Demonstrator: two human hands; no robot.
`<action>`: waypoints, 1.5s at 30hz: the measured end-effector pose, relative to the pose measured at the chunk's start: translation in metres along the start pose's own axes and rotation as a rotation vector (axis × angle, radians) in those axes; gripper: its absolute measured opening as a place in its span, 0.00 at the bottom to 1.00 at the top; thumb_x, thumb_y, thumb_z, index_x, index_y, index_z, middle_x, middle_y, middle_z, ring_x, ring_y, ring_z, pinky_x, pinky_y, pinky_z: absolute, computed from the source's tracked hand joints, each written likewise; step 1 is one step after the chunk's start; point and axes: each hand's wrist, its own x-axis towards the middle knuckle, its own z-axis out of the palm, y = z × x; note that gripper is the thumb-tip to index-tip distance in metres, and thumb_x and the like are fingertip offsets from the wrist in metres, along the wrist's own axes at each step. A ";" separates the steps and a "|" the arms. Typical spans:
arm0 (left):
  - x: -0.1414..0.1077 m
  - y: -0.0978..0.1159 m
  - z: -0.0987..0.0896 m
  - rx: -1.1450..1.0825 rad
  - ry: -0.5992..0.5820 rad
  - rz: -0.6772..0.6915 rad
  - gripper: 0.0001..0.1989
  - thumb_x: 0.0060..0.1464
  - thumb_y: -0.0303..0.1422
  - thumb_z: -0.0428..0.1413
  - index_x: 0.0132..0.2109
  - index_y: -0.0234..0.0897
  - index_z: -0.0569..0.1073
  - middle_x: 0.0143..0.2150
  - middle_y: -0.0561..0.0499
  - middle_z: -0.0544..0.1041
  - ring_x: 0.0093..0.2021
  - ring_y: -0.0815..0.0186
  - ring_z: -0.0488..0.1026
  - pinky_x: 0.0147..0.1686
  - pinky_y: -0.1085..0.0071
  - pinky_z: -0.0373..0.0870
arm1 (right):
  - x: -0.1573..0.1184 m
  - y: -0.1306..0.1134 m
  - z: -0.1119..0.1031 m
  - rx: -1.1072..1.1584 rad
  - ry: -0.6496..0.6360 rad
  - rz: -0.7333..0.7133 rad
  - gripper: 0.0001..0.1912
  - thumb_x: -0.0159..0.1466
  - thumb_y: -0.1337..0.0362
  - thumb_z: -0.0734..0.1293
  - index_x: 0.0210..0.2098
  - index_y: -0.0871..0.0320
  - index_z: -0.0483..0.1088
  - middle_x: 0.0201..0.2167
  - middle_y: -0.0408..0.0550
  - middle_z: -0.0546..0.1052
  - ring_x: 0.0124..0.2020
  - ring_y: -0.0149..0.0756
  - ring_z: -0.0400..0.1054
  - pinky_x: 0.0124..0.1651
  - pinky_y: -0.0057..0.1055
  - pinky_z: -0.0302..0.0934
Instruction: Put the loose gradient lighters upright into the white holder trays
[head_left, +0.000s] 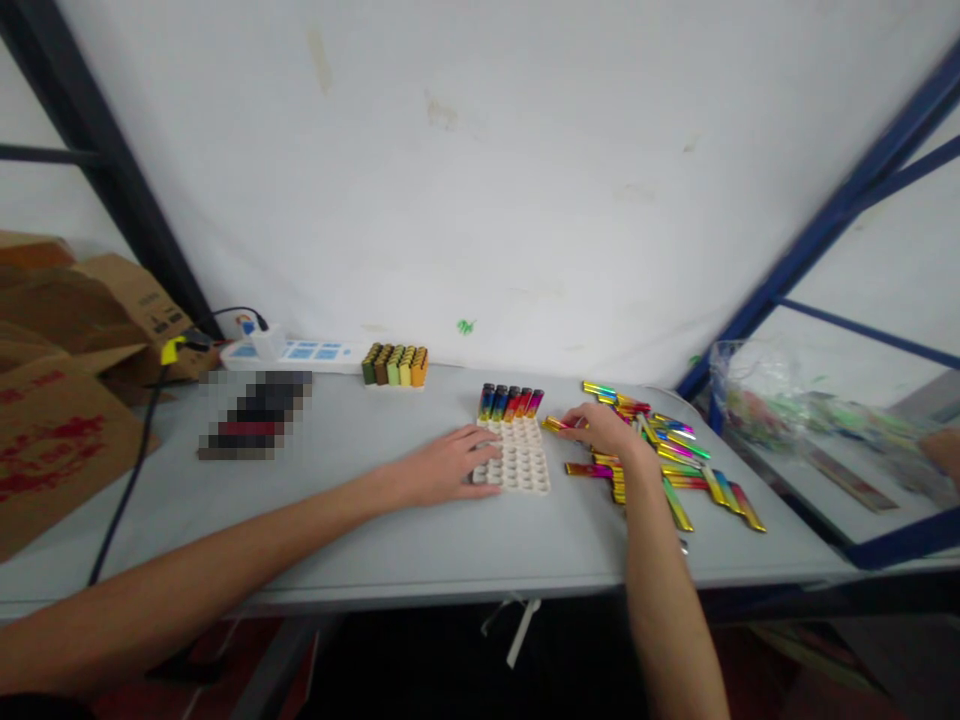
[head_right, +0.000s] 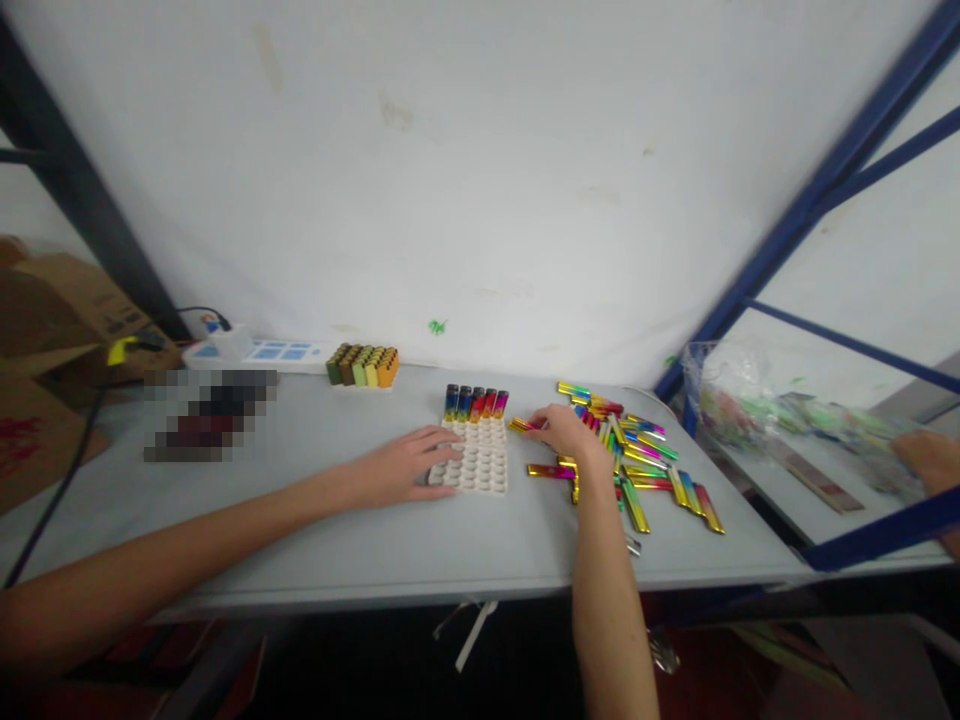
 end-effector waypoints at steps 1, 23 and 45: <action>0.000 0.000 0.000 -0.001 0.003 0.003 0.21 0.63 0.46 0.57 0.55 0.36 0.73 0.59 0.38 0.73 0.61 0.53 0.68 0.63 0.55 0.66 | -0.001 0.000 -0.001 -0.011 0.004 -0.006 0.10 0.64 0.60 0.69 0.39 0.58 0.81 0.36 0.49 0.83 0.36 0.40 0.75 0.39 0.29 0.64; 0.001 0.000 0.000 -0.017 -0.013 0.000 0.21 0.63 0.45 0.58 0.56 0.35 0.73 0.59 0.37 0.73 0.61 0.52 0.68 0.64 0.54 0.65 | -0.003 -0.029 -0.007 0.487 0.474 -0.179 0.23 0.62 0.44 0.70 0.42 0.57 0.72 0.25 0.42 0.74 0.22 0.31 0.62 0.26 0.27 0.55; 0.001 0.001 -0.001 0.000 -0.009 -0.007 0.21 0.64 0.45 0.57 0.56 0.36 0.73 0.59 0.38 0.72 0.61 0.52 0.68 0.64 0.54 0.65 | 0.013 -0.055 0.016 0.434 0.410 -0.234 0.14 0.68 0.53 0.65 0.45 0.57 0.72 0.24 0.43 0.79 0.25 0.35 0.75 0.32 0.29 0.65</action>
